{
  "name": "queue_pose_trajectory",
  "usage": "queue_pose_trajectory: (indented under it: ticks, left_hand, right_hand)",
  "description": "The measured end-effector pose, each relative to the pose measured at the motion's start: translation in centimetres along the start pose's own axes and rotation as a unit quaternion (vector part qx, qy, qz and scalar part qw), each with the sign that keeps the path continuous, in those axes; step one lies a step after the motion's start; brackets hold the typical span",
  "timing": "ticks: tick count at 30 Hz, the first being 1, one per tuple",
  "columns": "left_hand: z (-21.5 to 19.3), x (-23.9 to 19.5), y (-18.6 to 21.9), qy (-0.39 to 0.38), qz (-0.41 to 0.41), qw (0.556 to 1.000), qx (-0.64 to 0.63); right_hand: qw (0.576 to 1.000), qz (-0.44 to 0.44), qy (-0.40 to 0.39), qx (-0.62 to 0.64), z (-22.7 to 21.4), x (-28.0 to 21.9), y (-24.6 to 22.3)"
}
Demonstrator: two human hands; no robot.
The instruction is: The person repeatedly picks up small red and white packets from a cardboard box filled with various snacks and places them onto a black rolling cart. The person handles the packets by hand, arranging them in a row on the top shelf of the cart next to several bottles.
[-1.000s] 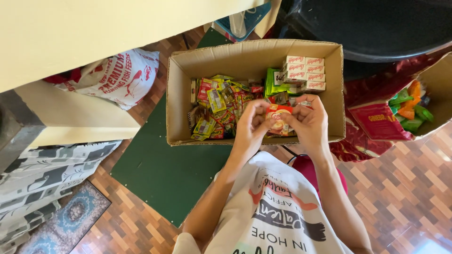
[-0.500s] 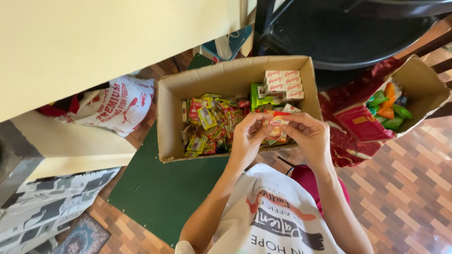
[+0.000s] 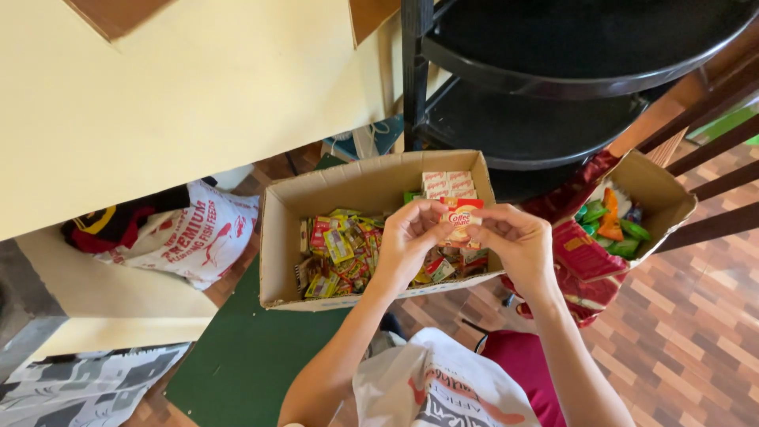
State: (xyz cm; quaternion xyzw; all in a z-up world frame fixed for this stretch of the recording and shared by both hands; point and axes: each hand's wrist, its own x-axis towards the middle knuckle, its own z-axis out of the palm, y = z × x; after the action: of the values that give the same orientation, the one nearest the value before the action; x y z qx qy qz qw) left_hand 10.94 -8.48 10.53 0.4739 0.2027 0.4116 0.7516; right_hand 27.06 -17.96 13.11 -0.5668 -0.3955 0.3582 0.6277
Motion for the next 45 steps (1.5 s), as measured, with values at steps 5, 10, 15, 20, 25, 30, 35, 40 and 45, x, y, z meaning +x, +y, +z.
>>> queue_pose_trajectory:
  ticks: [5, 10, 15, 20, 25, 30, 35, 40, 45]
  left_hand:
    - [2.1, 2.2, 3.5, -0.001, -0.003, 0.999, -0.032]
    - [4.4, 3.7, 6.2, -0.036, 0.131, 0.990, 0.046]
    - [6.3, 4.6, 9.4, -0.088, 0.200, 0.969, 0.112]
    - [7.9, 6.5, 12.2, -0.094, 0.220, 0.962, 0.132]
    - [9.5, 8.8, 15.5, -0.118, 0.242, 0.958, 0.100]
    - [10.9, 10.5, 19.1, -0.126, 0.282, 0.942, 0.129]
    - [11.8, 12.2, 22.1, -0.130, 0.295, 0.936, 0.141]
    - [11.9, 14.9, 23.7, -0.146, 0.308, 0.928, 0.150]
    - [12.1, 18.0, 25.2, -0.134, 0.316, 0.922, 0.177]
  right_hand:
    - [0.994, -0.060, 0.003, 0.088, 0.1, 1.8, -5.3]
    - [0.988, -0.152, 0.001, 0.029, -1.3, 3.5, -7.0]
    - [0.987, -0.161, -0.004, -0.008, -1.7, 3.7, -11.8]
    - [0.975, -0.221, -0.015, -0.012, -2.1, 4.4, -15.4]
    - [0.960, -0.273, -0.007, -0.061, -2.3, 5.9, -19.3]
    - [0.949, -0.310, -0.017, -0.060, -2.3, 7.8, -22.5]
    - [0.938, -0.341, -0.038, -0.044, -1.9, 9.5, -25.4]
    - [0.939, -0.336, -0.024, -0.073, -1.6, 11.8, -27.0]
    - [0.936, -0.341, -0.011, -0.090, -0.9, 13.9, -28.5]
